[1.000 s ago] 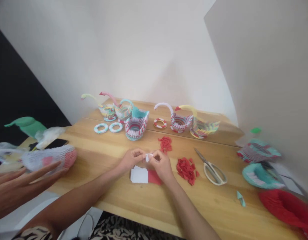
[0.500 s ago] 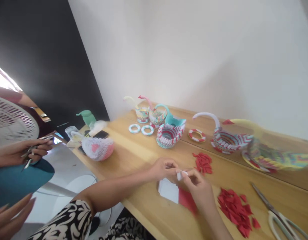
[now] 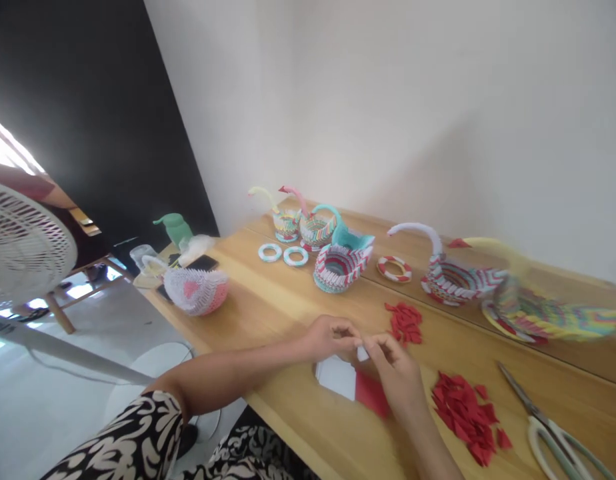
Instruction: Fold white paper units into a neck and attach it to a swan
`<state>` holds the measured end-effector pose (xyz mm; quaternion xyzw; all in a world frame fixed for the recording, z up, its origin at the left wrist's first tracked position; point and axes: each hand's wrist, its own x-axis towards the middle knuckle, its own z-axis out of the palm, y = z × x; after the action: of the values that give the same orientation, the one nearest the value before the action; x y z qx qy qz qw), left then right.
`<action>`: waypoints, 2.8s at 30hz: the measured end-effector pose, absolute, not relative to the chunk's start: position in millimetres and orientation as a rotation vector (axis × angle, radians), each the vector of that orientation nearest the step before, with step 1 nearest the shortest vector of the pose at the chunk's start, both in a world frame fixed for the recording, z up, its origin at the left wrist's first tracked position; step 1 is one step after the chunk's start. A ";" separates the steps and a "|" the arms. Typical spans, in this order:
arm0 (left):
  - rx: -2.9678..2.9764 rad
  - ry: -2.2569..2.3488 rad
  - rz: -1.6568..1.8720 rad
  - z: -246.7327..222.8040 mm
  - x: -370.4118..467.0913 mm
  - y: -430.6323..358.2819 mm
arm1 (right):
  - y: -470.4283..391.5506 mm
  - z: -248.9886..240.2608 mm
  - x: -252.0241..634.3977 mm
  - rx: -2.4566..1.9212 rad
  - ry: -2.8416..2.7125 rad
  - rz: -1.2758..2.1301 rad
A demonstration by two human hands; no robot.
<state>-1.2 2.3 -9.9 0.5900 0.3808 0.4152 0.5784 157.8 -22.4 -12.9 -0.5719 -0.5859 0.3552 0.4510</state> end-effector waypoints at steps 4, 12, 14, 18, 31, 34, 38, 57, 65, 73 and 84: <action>1.524 0.927 0.963 -10.3 -2.6 0.5 | -23.4 -6.5 163.3 -1.369 -1.599 0.850; 1.811 1.012 0.862 -4.0 -2.1 -2.1 | -28.5 -2.5 161.0 -1.295 -1.767 0.570; 1.861 1.019 0.846 0.1 -2.2 -3.6 | -29.8 -4.7 160.7 -1.295 -1.787 0.539; 1.875 0.976 0.839 4.0 -2.7 -4.8 | -31.0 -5.4 160.8 -1.292 -1.748 0.554; 1.594 1.034 0.979 3.1 -6.7 0.6 | -26.0 -9.1 155.4 -1.274 -1.500 0.793; 1.621 1.064 0.944 1.6 -4.3 0.3 | -26.1 -7.7 155.4 -1.265 -1.477 0.753; 1.672 1.096 0.889 3.3 -2.3 -0.7 | -25.5 -6.9 156.3 -1.296 -1.469 0.711; 1.576 1.084 0.881 -3.3 -3.6 3.1 | -26.6 -5.4 159.9 -1.235 -1.430 0.812; 1.370 0.995 0.973 1.0 -5.7 6.6 | -24.8 -7.2 159.7 -1.161 -1.333 1.028; 1.389 0.994 0.938 3.0 -6.4 3.2 | -23.5 -11.1 155.7 -1.260 -1.368 0.916; 1.341 0.921 0.997 2.1 -7.3 5.3 | -24.4 -10.6 156.7 -1.213 -1.354 0.944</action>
<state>-7.3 5.3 2.1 0.5735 0.3936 0.4261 0.5785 156.7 -24.4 -10.6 -0.5058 -0.5647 0.3937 0.5200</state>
